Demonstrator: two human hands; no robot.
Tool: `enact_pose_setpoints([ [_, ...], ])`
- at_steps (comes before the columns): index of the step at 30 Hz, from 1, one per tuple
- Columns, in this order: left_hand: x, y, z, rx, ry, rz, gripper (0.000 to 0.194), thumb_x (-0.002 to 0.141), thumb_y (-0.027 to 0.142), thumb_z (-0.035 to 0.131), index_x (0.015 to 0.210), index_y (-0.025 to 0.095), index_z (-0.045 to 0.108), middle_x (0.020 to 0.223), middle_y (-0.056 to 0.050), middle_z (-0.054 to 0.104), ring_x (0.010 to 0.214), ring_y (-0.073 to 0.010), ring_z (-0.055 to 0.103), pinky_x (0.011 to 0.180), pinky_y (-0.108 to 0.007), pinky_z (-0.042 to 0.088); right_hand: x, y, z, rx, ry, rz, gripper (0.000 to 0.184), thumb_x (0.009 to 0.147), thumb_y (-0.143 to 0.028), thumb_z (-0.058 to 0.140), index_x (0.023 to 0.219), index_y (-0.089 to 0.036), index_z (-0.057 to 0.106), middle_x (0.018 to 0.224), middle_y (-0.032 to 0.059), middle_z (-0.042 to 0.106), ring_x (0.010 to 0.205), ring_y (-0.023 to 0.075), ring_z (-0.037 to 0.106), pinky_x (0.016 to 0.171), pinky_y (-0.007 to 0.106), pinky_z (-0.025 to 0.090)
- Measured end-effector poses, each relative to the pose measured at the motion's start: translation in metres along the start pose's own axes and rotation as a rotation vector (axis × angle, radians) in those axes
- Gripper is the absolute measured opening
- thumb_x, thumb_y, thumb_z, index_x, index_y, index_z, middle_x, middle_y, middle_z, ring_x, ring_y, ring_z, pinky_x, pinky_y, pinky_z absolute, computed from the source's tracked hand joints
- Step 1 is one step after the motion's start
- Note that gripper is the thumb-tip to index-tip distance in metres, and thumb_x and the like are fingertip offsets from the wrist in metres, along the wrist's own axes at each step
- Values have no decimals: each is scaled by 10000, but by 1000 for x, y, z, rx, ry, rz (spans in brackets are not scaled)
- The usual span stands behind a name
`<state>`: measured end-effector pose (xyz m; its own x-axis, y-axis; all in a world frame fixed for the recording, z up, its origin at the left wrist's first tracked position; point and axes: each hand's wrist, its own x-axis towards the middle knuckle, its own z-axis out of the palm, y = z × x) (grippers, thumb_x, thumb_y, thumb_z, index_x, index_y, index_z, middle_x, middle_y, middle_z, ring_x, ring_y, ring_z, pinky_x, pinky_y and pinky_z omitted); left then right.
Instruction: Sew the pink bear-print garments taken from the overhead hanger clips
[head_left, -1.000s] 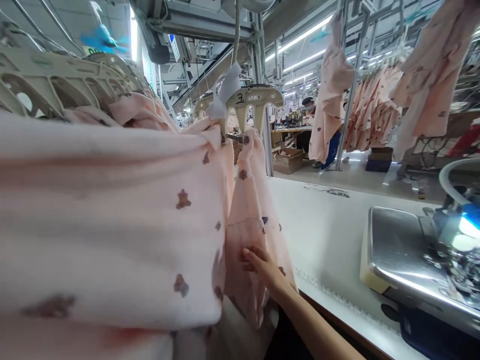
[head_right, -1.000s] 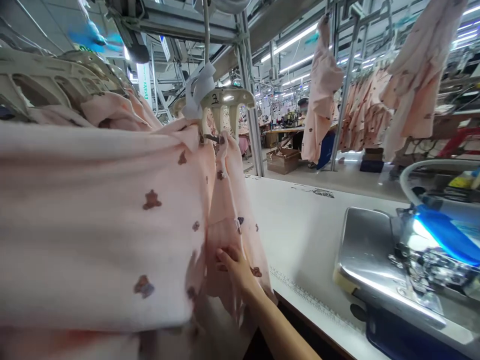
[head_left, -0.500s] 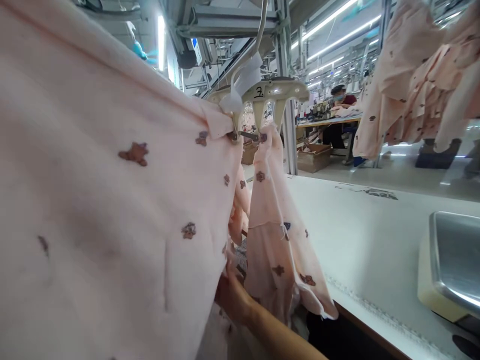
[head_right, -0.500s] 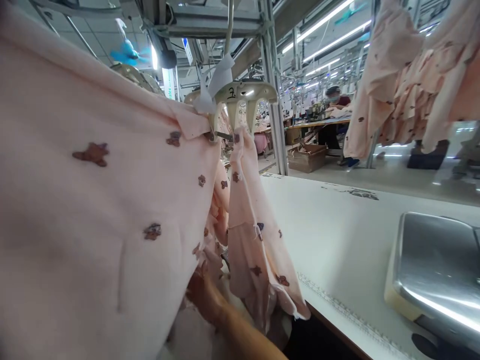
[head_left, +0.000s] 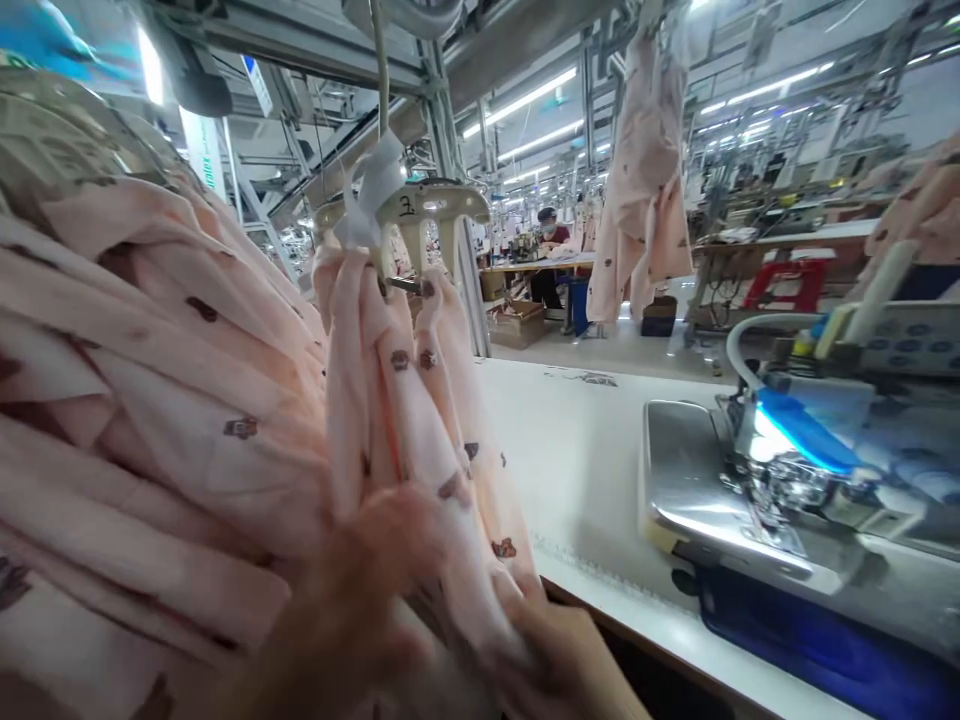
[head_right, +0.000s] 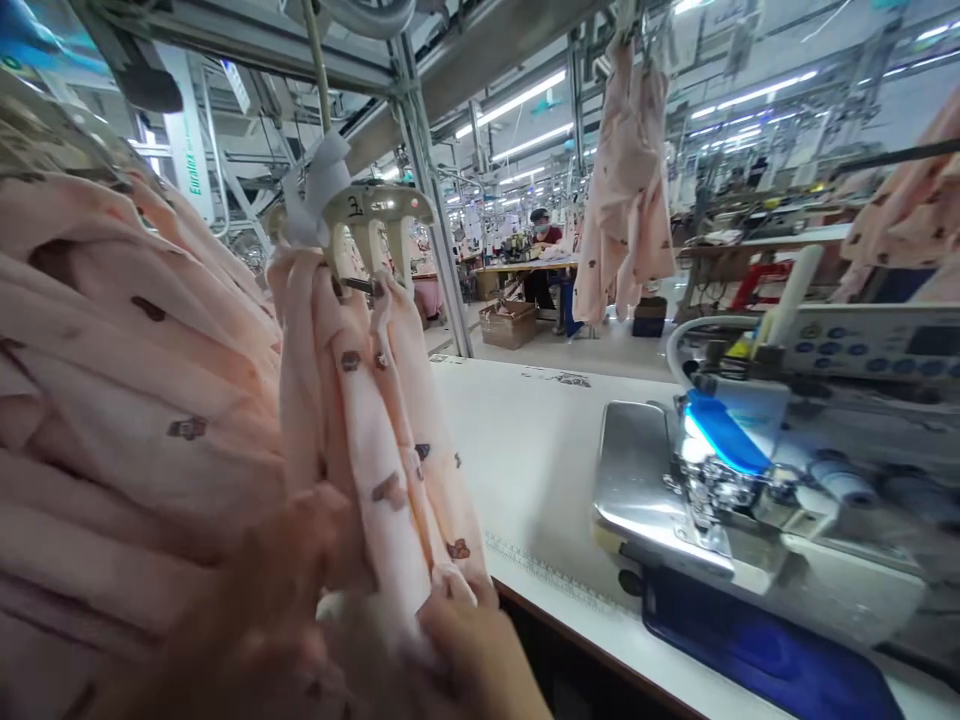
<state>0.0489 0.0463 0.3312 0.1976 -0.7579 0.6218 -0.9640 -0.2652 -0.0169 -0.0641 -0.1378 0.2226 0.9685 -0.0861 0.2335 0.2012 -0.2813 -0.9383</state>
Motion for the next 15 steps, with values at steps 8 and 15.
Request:
enact_pose_setpoints([
  [8,2,23,-16,-142,-251,317,220,938,136,371,922,152,590,731,-8,693,713,-99,631,848,-260,496,13,9,17,441,-213,59,562,690,-628,617,1063,-208,605,986,56,603,891,216,544,786,301,438],
  [15,-21,0,-69,-429,-10,205,221,935,272,422,1057,238,603,866,20,734,884,-116,676,960,-267,481,49,3,55,553,-475,91,1289,431,-538,832,1452,-248,100,1449,87,268,1331,283,222,1082,394,195],
])
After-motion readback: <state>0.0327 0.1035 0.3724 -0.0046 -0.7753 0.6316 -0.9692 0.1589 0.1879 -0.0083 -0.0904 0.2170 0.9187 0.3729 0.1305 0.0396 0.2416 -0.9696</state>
